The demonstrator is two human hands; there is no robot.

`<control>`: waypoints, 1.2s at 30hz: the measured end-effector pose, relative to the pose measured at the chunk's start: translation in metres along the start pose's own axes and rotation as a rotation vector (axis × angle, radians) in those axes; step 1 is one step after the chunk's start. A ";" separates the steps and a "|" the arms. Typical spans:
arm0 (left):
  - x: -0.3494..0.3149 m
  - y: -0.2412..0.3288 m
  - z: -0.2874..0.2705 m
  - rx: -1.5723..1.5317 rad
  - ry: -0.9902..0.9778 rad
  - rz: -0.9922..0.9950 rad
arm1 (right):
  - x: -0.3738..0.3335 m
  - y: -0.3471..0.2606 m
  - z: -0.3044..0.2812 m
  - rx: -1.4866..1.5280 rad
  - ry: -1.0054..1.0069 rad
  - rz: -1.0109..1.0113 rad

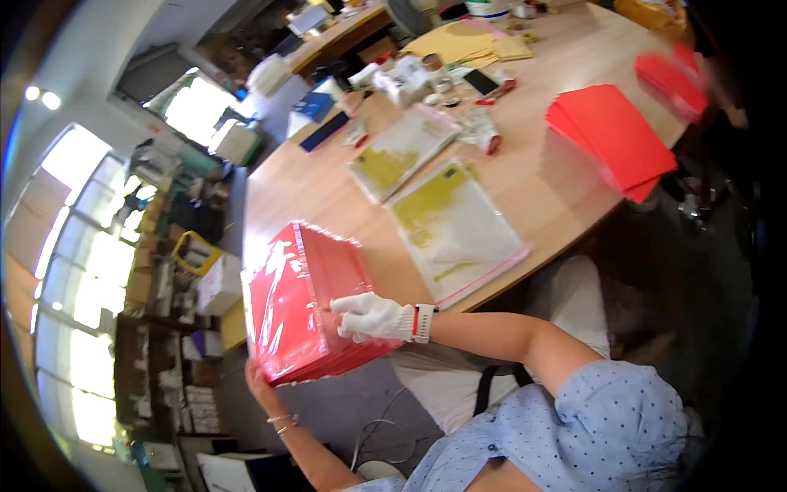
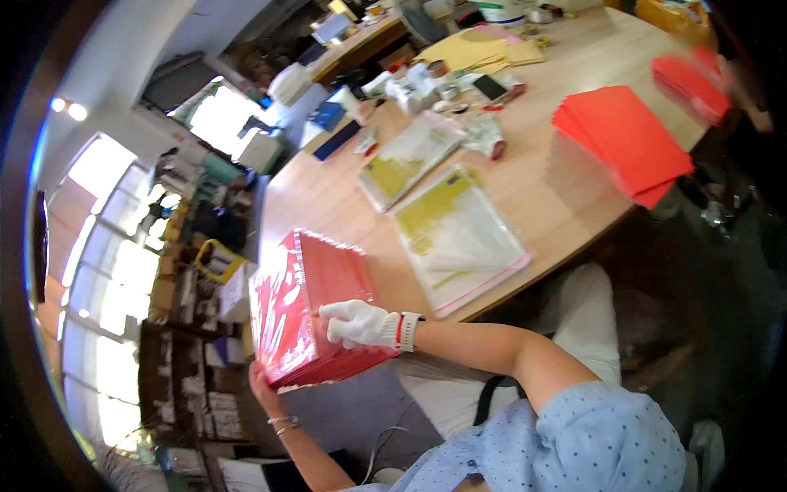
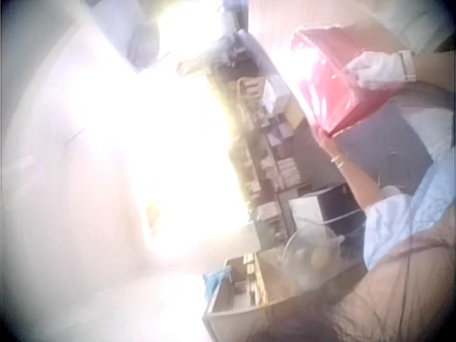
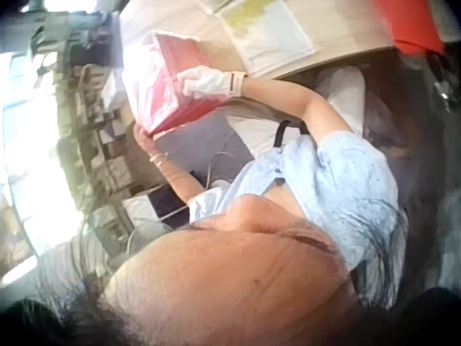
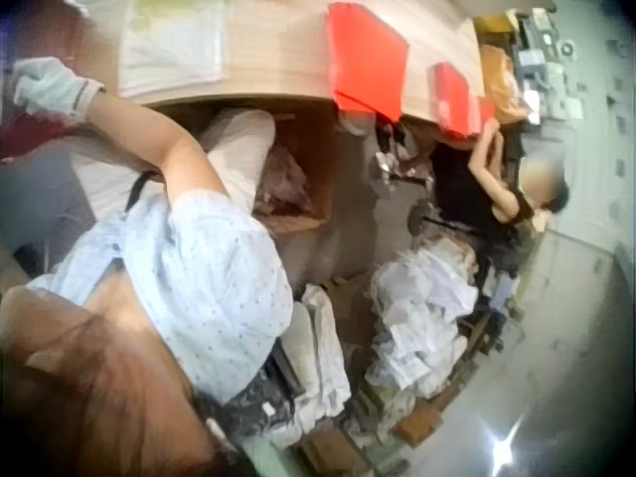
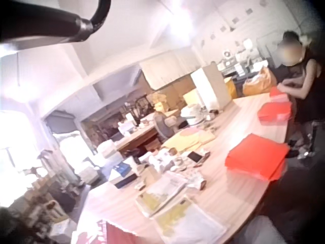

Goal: The person sits at a table and repeatedly places red envelopes into clear plastic sleeves. They pick up an envelope, insert it into a sleeve, and set the packaged item aside. The process is repeated continuously throughout the clip.

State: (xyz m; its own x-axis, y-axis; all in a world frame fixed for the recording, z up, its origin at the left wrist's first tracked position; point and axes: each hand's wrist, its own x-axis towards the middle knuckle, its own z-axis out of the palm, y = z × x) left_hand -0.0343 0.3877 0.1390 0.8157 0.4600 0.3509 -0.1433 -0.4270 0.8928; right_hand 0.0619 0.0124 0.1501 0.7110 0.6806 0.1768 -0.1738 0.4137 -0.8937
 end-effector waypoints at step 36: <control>-0.109 0.002 0.429 0.653 -0.692 0.888 | -0.418 -0.086 -0.243 0.336 1.402 -0.316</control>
State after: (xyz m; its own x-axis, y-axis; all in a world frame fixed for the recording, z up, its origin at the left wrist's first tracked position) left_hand 0.1168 0.0025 -0.0193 0.7296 -0.5845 0.3551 -0.6421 -0.7641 0.0616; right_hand -0.0546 -0.4546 0.0529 0.7780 -0.5094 -0.3677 0.1034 0.6812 -0.7248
